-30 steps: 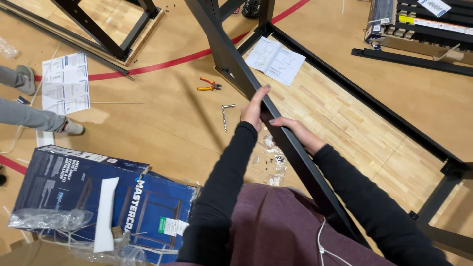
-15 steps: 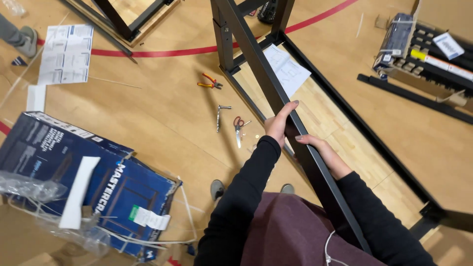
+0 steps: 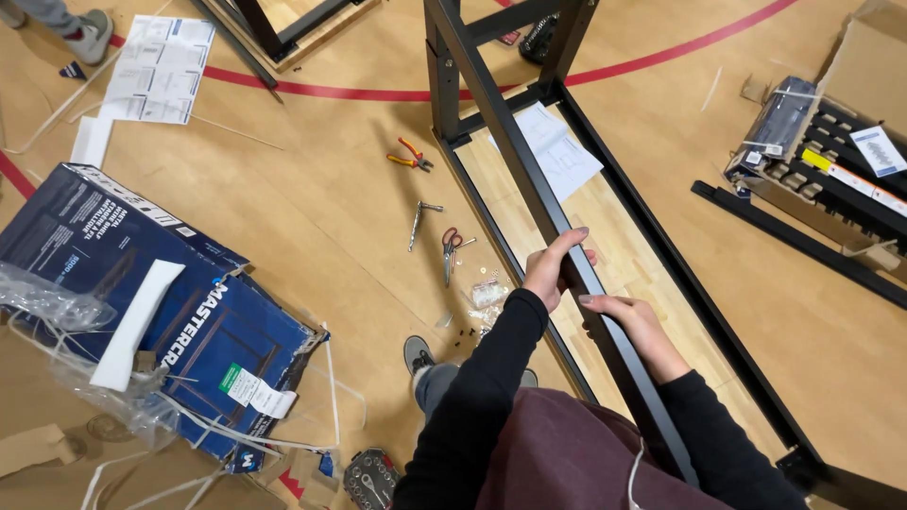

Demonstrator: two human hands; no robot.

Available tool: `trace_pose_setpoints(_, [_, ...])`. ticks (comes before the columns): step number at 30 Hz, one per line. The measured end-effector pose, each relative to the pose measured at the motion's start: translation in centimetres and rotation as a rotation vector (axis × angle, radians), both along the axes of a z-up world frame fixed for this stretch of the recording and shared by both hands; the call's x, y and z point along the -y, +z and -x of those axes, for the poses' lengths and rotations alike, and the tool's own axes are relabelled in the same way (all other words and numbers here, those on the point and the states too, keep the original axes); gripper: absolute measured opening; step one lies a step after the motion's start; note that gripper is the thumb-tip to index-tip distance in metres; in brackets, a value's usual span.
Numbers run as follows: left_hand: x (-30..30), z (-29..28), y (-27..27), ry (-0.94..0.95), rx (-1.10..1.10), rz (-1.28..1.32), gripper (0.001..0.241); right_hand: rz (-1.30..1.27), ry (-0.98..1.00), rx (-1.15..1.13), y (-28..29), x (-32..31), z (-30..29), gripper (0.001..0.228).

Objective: The person handles a long black metal bar, aligns it with a vertical frame, and inserts it into a slot on the furniture structure. They then use their hands to secure the bar in place within the frame.

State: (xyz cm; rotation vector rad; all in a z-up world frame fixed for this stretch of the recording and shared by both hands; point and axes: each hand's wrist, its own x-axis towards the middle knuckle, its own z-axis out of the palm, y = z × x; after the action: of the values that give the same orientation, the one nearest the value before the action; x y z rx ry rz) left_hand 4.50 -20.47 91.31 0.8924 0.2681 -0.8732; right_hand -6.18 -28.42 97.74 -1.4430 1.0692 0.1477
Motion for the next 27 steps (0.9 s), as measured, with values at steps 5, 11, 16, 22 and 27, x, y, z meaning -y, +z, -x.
trace_pose_setpoints(5, [0.5, 1.1, -1.6, 0.005, -0.041, 0.047, 0.058, 0.019, 0.012, 0.002, -4.8, 1.8, 2.0, 0.055])
trace_pose_setpoints(11, [1.1, 1.6, -2.6, -0.026, -0.046, 0.079, 0.059, 0.022, -0.038, 0.012, -4.6, 1.5, 2.7, 0.053])
trace_pose_setpoints(16, [1.4, 1.5, -2.7, -0.059, -0.034, 0.076, 0.057, 0.009, -0.068, 0.014, -2.2, 0.6, 2.3, 0.053])
trace_pose_setpoints(22, [2.0, 0.1, -2.1, -0.040, -0.028, -0.009, 0.068, -0.055, -0.057, 0.022, 0.5, 0.5, 0.7, 0.059])
trace_pose_setpoints(27, [1.5, -0.9, 1.2, -0.057, 0.002, -0.071, 0.075, -0.081, -0.056, 0.027, 1.4, 0.8, -0.3, 0.056])
